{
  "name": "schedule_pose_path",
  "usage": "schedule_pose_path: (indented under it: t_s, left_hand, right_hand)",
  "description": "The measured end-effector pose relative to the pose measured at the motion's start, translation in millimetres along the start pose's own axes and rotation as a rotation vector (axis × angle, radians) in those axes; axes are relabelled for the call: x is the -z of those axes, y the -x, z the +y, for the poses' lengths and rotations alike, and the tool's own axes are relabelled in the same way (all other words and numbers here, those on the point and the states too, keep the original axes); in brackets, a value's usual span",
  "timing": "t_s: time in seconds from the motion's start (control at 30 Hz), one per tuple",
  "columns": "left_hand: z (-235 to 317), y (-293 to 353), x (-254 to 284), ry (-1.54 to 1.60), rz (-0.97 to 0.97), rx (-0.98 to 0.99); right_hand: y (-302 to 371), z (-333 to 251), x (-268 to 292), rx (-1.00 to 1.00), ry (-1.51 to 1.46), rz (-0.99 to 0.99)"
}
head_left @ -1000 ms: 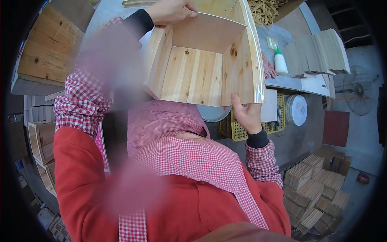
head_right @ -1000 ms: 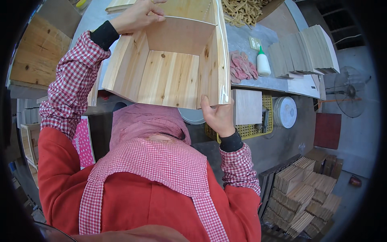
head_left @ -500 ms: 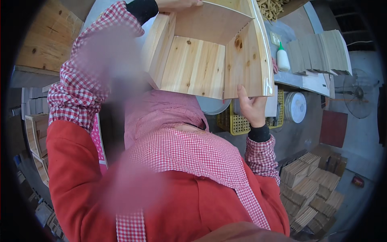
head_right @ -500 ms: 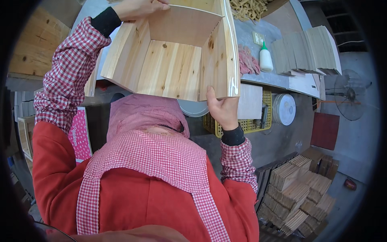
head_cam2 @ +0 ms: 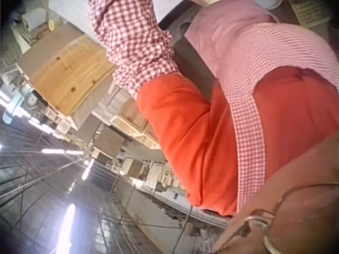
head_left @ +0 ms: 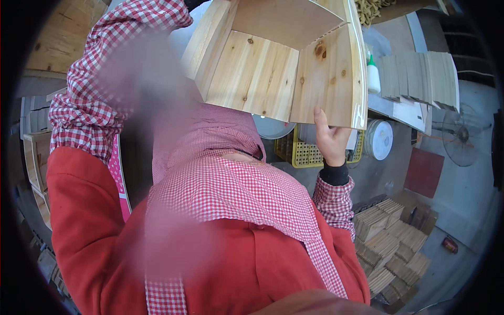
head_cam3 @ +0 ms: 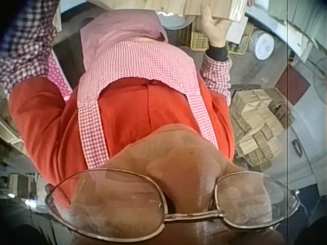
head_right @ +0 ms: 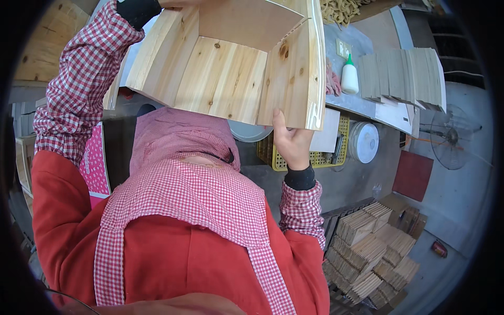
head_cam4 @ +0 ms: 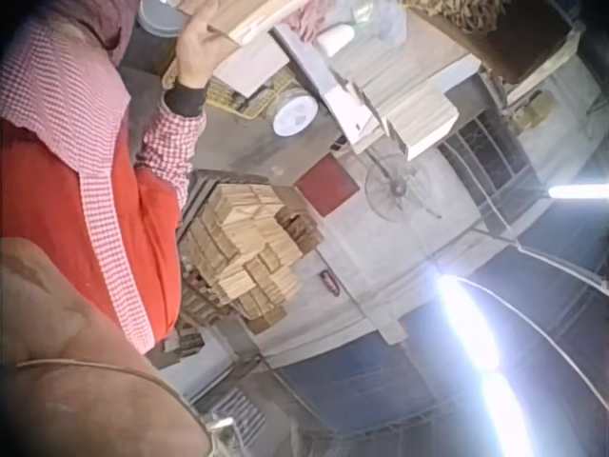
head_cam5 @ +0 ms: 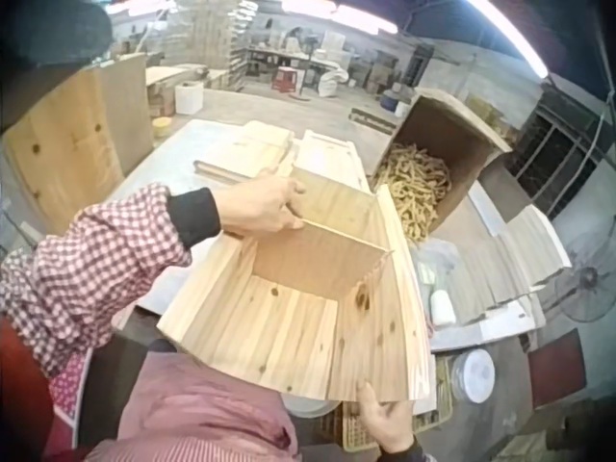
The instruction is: The person applies glue to wooden panels using a squeeze bottle, fits the panels together to assemble a wooden box, and secures it with rubber bands.
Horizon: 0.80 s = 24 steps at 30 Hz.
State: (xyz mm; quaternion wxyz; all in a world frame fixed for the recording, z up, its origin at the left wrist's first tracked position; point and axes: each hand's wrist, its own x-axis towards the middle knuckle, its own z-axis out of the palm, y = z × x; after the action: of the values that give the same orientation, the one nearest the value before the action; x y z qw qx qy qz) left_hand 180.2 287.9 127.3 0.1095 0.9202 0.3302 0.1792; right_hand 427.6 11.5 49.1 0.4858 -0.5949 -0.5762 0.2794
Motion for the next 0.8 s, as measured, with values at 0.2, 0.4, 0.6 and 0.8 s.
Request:
schedule_pose_path:
  t_s: [0.2,0.4,0.6,0.8]
  left_hand:
    - [1.7,-8.6,14.3,-0.002,0.046,-0.045]
    - [7.2,-3.2,7.7,0.019,-0.002,-0.02]
    - [21.9,5.0,20.4,-0.095,-0.081,-0.002]
    - [2.7,13.6,4.8,0.116,0.299,-0.226]
  right_hand:
    - [-6.5,-4.6,3.3,0.058,0.078,-0.017]
    - [-4.8,-4.6,-3.2,0.025,0.121,0.015]
    - [-1.3,-13.0,-6.0,0.017,0.074,-0.033]
    - [-4.0,-27.4,13.4,0.0,0.131,-0.311]
